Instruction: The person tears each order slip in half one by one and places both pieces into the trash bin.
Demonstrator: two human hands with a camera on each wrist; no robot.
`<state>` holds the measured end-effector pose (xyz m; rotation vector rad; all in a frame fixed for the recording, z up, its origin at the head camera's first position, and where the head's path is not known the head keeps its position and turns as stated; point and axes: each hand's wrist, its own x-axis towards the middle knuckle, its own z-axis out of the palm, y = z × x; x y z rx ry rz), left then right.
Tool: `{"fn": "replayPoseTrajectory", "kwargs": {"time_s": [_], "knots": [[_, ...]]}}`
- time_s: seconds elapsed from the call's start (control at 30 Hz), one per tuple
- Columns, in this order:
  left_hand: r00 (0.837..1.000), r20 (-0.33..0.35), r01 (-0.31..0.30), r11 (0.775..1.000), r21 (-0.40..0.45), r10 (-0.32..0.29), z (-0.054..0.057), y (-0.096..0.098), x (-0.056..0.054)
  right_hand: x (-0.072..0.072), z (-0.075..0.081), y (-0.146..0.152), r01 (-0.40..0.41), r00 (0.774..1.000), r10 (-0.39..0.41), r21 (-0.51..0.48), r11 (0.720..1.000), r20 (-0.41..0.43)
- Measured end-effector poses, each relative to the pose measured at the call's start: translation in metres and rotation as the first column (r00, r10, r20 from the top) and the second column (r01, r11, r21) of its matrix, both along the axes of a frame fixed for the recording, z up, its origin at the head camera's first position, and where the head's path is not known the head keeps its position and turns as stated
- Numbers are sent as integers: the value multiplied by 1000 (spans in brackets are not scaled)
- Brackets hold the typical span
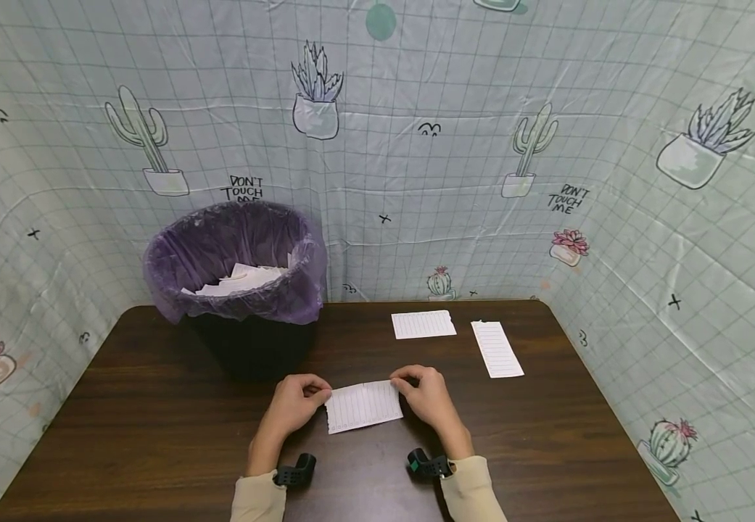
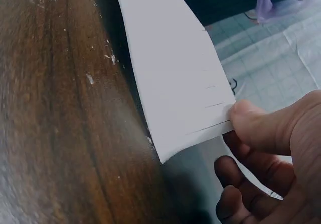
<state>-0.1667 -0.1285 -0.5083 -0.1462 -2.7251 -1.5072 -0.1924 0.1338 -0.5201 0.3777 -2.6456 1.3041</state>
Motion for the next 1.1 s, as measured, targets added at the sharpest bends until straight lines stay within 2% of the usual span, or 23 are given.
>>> {"fn": "replayPoseTrajectory", "kwargs": {"time_s": [0.17, 0.33, 0.6, 1.1], "knots": [[1000, 0, -27, 1000, -6, 27, 1, 1, 1, 1, -3, 0, -5, 999, 5, -4, 1000, 31], [999, -22, -33, 999, -3, 33, 1, 1, 3, 2, -5, 0, 13, 999, -11, -37, 999, 48], [999, -16, -44, 999, -10, 44, 0, 1, 2, 3, -5, -1, 41, 995, -36, -54, 998, 91], [998, -13, -54, 999, -9, 54, -3, -1, 2, 1, -7, 2, 46, 995, -40, -73, 996, 88]]}}
